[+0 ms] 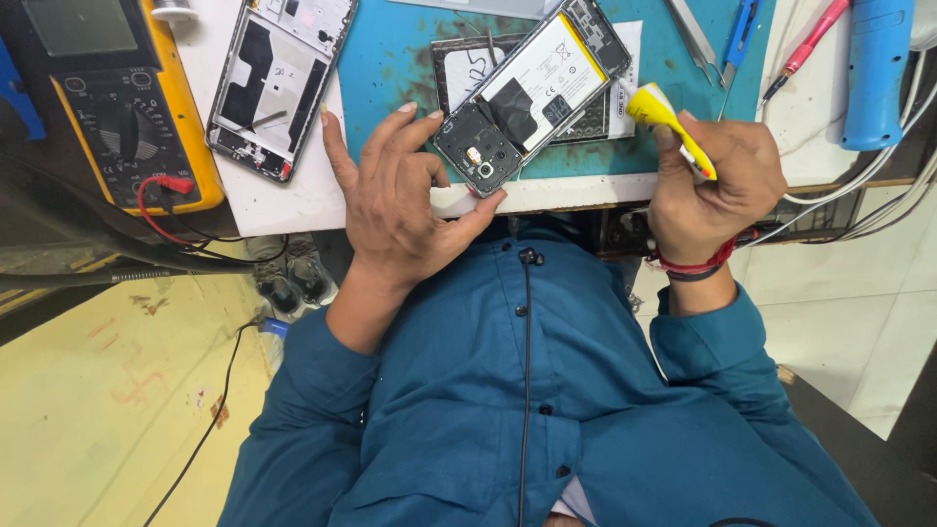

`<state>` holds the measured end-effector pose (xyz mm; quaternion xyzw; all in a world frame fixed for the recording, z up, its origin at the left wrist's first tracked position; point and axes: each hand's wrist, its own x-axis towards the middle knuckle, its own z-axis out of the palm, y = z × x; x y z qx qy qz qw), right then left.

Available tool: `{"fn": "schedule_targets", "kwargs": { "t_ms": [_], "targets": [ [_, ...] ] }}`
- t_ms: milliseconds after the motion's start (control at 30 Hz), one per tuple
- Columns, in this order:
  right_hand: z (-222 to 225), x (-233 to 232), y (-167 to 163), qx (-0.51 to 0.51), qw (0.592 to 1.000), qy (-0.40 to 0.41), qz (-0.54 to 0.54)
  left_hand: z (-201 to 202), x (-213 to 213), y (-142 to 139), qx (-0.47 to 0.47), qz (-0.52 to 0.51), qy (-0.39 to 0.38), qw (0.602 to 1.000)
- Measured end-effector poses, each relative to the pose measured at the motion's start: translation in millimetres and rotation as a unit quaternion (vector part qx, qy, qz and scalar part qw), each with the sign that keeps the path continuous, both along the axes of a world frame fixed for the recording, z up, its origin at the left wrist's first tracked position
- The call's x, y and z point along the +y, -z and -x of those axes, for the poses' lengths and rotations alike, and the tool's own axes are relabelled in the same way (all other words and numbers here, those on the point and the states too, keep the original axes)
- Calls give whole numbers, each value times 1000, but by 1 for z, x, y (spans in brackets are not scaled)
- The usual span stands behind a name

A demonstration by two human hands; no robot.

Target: The person applies adhesive from a yellow tube along the edges of a disassembled smartphone frame, then aligns the back cover onto the phone and presses it into place. They wipe the cover, secure it with a rubber band, and hold the assembled phone while the adhesive sets.

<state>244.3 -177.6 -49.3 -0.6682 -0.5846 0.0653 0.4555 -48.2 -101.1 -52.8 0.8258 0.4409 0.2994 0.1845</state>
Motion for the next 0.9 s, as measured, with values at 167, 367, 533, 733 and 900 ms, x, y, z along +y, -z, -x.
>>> {"fn": "schedule_targets", "kwargs": {
  "t_ms": [167, 367, 533, 733, 900],
  "targets": [
    [-1, 1, 0, 12, 1000, 16, 8, 0, 0, 1, 0, 5, 1, 1000],
    [8, -5, -3, 29, 999, 5, 17, 0, 1, 2, -3, -1, -1, 1000],
    [15, -7, -4, 28, 999, -6, 21, 1, 0, 3, -1, 1, 0, 1000],
    [18, -10, -2, 23, 999, -11, 22, 3, -1, 3, 2, 3, 1, 1000],
    [14, -7, -1, 27, 999, 19, 23, 2, -2, 3, 3, 4, -2, 1000]
  ]
}}
